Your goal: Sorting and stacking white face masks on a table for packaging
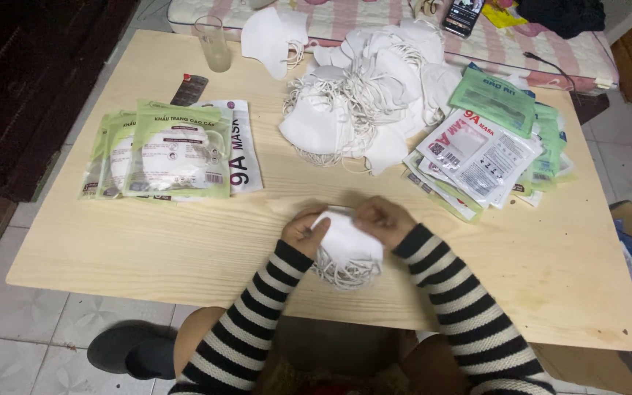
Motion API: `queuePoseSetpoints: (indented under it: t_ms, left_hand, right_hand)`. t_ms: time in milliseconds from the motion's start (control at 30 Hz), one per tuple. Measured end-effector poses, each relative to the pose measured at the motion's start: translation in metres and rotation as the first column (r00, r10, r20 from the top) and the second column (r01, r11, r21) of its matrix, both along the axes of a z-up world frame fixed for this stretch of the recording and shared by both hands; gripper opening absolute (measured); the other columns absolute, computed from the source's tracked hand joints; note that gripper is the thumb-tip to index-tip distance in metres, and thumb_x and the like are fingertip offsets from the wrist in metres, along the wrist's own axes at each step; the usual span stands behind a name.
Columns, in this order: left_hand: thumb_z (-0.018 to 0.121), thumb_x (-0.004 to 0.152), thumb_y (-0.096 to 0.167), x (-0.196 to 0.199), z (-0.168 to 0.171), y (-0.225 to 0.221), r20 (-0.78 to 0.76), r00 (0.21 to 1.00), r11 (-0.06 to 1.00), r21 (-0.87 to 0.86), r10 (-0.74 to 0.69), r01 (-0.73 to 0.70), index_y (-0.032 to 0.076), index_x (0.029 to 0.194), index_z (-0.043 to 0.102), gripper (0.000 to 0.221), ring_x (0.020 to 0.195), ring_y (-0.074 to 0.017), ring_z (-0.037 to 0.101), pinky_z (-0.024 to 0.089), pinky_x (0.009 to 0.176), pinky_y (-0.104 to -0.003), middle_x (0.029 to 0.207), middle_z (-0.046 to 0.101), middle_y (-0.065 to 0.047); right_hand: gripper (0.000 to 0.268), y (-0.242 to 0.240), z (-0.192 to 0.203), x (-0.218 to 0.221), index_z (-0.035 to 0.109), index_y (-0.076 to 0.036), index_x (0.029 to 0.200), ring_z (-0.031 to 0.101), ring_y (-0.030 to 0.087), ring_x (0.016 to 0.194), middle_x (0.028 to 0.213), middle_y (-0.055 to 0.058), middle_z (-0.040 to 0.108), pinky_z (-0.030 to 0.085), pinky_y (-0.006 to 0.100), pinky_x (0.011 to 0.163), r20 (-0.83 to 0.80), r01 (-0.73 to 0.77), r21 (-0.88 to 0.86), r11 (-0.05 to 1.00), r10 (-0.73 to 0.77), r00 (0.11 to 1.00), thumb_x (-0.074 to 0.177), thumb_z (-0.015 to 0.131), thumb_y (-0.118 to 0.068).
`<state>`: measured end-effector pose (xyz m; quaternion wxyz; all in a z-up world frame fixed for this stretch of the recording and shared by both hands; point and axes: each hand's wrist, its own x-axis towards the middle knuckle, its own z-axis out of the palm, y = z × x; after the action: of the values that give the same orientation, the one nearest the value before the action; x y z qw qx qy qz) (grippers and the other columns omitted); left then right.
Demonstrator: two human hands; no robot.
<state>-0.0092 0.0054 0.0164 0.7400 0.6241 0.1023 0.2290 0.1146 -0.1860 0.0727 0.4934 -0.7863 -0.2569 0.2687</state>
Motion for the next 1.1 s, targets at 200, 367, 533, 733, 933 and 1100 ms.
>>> queuePoseSetpoints:
  t_ms: [200, 367, 533, 733, 933, 1100]
  left_hand:
    - [0.073, 0.094, 0.014, -0.004, 0.047, 0.033, -0.074, 0.997, 0.896, -0.44, 0.035, -0.064, 0.0, 0.105, 0.074, 0.018, 0.066, -0.0192, 0.07, 0.063, 0.065, -0.031, 0.078, 0.072, -0.014]
    - [0.072, 0.094, 0.02, -0.006, 0.021, 0.061, -0.028, 0.992, 0.797, -0.593, 0.123, -0.116, 0.007, 0.101, 0.071, 0.015, 0.05, -0.0278, 0.07, 0.063, 0.048, -0.033, 0.061, 0.065, -0.02]
    - [0.069, 0.095, 0.023, -0.003, 0.005, 0.074, 0.012, 0.984, 0.796, -0.589, 0.179, -0.138, 0.005, 0.09, 0.066, 0.019, 0.042, -0.0263, 0.066, 0.06, 0.045, -0.025, 0.046, 0.057, -0.022]
    - [0.069, 0.096, 0.024, 0.0, -0.017, 0.09, 0.01, 0.984, 0.792, -0.595, 0.178, -0.137, 0.007, 0.1, 0.066, 0.018, 0.048, -0.0272, 0.071, 0.063, 0.047, -0.034, 0.058, 0.065, -0.02]
    - [0.068, 0.095, 0.017, -0.001, 0.053, 0.071, 0.076, 0.973, 0.776, -0.618, 0.216, -0.124, 0.009, 0.101, 0.062, 0.011, 0.044, -0.0262, 0.068, 0.059, 0.042, -0.029, 0.061, 0.066, -0.019]
    - [0.069, 0.095, 0.017, 0.014, 0.014, 0.062, 0.047, 0.991, 0.85, -0.519, 0.129, -0.086, 0.004, 0.103, 0.063, 0.017, 0.056, -0.0162, 0.068, 0.06, 0.05, -0.025, 0.071, 0.068, -0.012]
  right_hand:
    - [0.091, 0.018, 0.029, -0.007, 0.059, -0.008, 0.139, 0.061, 0.044, 0.124, 0.127, 0.028, 0.066, 0.047, 0.049, 0.111, 0.019, 0.0, -0.253, 0.967, 0.005, 1.0, 0.065, 0.092, -0.048]
    - [0.12, 0.015, -0.029, 0.015, 0.051, -0.016, 0.149, 0.057, 0.039, 0.131, 0.134, 0.022, 0.064, 0.041, 0.047, 0.118, 0.042, -0.078, -0.356, 0.931, 0.099, 0.994, 0.046, 0.101, -0.053]
    - [0.111, 0.015, -0.046, 0.013, 0.057, -0.018, 0.144, 0.059, 0.036, 0.129, 0.131, 0.021, 0.066, 0.044, 0.045, 0.115, -0.095, -0.083, -0.3, 0.95, 0.057, 0.994, 0.046, 0.103, -0.046]
    - [0.1, 0.012, -0.021, 0.019, 0.063, -0.012, 0.137, 0.065, 0.034, 0.12, 0.121, 0.021, 0.071, 0.05, 0.043, 0.106, -0.005, 0.049, -0.283, 0.958, -0.053, 0.999, 0.051, 0.103, -0.041]
    - [0.09, 0.001, 0.003, 0.08, 0.054, -0.031, 0.14, 0.058, 0.032, 0.129, 0.135, 0.008, 0.065, 0.046, 0.045, 0.113, 0.462, 0.487, -0.323, 0.812, -0.314, 0.83, 0.061, 0.094, -0.048]
    - [0.117, 0.031, 0.022, 0.089, 0.025, -0.023, 0.162, 0.046, 0.041, 0.138, 0.152, 0.017, 0.046, 0.039, 0.06, 0.113, 0.66, 0.529, -0.491, 0.692, -0.1, 0.745, 0.067, 0.09, -0.043]
